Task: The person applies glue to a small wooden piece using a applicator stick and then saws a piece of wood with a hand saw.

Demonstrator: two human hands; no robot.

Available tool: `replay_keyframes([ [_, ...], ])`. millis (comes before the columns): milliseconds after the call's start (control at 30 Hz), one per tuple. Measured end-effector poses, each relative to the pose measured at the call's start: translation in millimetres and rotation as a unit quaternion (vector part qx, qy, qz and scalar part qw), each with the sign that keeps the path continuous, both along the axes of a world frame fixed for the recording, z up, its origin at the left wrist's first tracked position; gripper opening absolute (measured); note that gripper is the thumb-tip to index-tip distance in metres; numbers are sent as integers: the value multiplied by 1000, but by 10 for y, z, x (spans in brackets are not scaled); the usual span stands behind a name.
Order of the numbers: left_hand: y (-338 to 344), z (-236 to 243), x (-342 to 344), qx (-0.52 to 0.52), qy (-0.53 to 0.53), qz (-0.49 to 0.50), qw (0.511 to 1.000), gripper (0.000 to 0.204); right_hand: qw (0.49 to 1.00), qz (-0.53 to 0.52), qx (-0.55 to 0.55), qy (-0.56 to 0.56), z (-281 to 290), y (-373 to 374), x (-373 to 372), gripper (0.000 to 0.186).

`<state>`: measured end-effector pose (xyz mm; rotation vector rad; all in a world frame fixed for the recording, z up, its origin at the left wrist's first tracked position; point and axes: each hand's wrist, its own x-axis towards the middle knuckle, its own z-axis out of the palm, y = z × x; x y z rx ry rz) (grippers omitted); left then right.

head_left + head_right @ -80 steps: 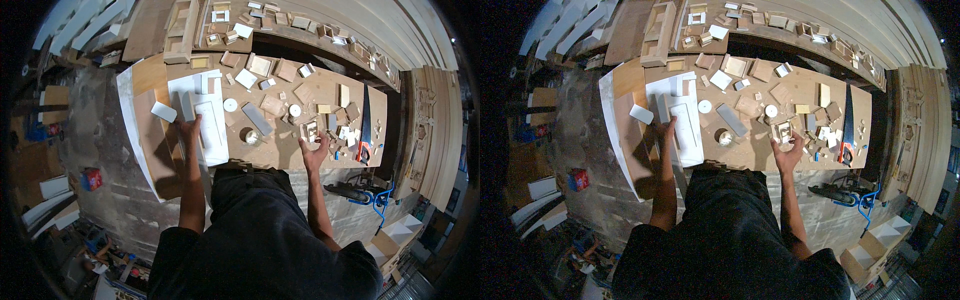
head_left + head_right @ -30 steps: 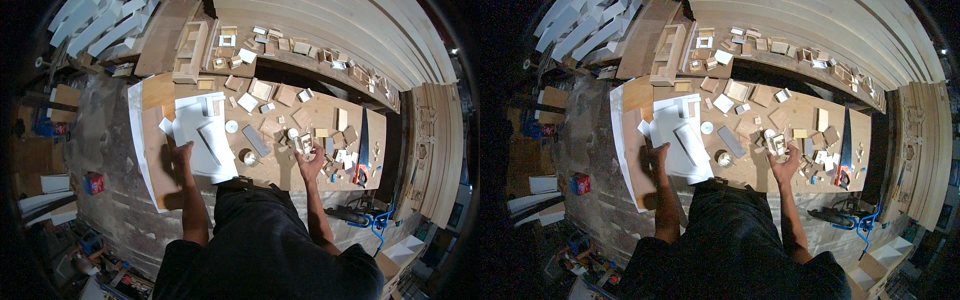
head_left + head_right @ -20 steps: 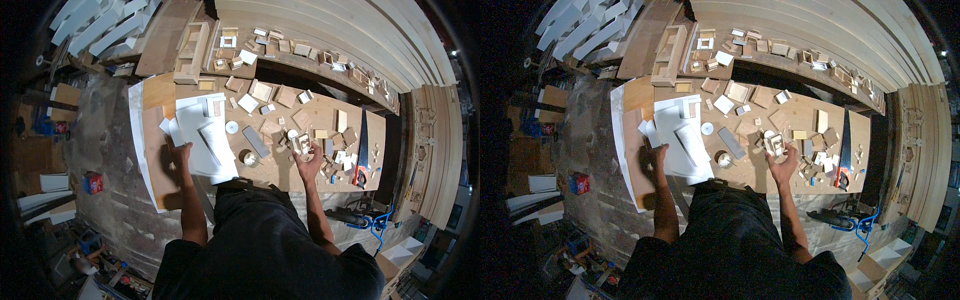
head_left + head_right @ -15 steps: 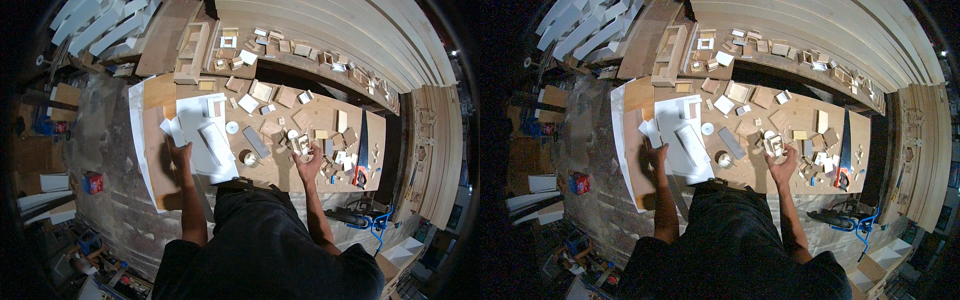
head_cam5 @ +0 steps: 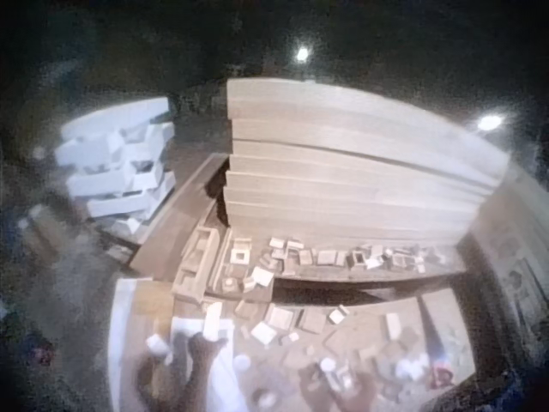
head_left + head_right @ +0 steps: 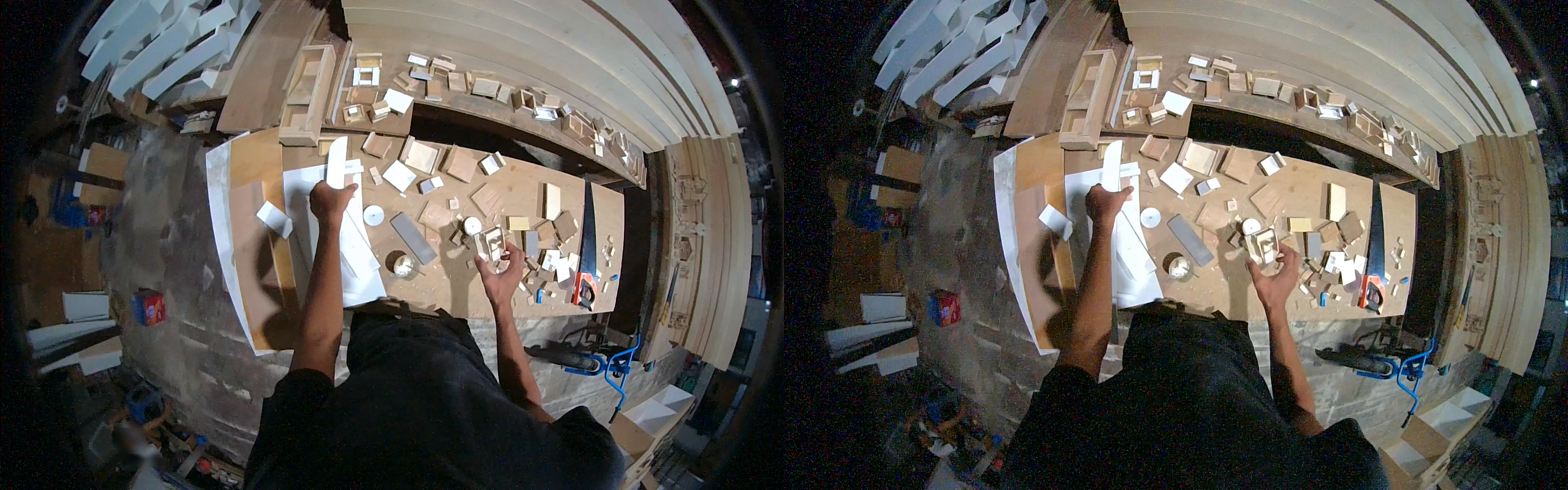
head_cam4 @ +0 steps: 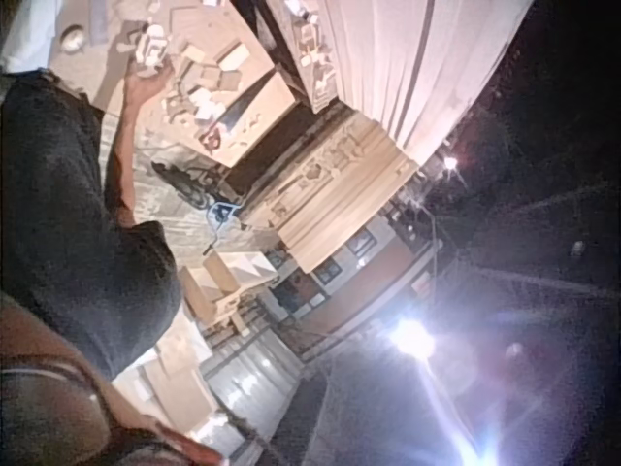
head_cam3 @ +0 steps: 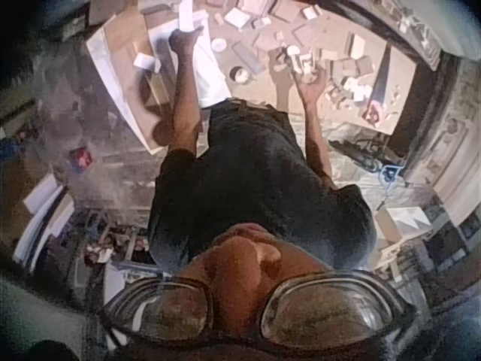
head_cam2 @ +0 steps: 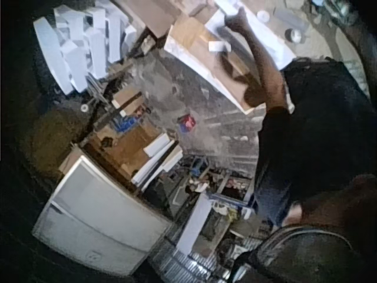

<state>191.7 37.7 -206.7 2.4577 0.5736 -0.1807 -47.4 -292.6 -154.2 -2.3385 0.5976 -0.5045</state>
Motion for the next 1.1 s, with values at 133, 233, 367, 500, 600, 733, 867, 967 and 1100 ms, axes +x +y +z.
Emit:
replay_keyframes([
  [133, -27, -301, 110, 28, -23, 7, 999, 64, 1000, -17, 16, -17, -18, -42, -103, 62],
  [233, -59, -358, 151, 29, -42, -11, 999, 49, 999, -37, 16, -29, -67, -89, -186, 61],
  [367, -163, -308, 187, 26, -5, -4, 1000, 42, 999, -40, 15, -24, -81, -140, -255, 60],
  [500, -111, -368, 176, 32, 14, 1, 999, 43, 998, -45, 21, -25, -68, -131, -219, 59],
  [600, -163, -320, 134, 29, -7, 1, 1000, 42, 999, -41, 14, -28, -104, -156, -200, 60],
  [733, -160, -314, 112, 34, -48, -36, 998, 36, 999, -29, 7, -21, -119, -161, -194, 60],
  [867, -241, -213, 68, -16, -47, -115, 992, 44, 999, -36, 5, -4, -64, -143, -199, 60],
  [967, -360, -114, 51, -32, -20, -180, 983, 44, 999, -40, 2, -5, -78, -157, -214, 62],
  [1100, -490, -136, 72, 7, 6, -252, 968, 43, 999, -47, 16, -11, -95, -173, -218, 64],
])
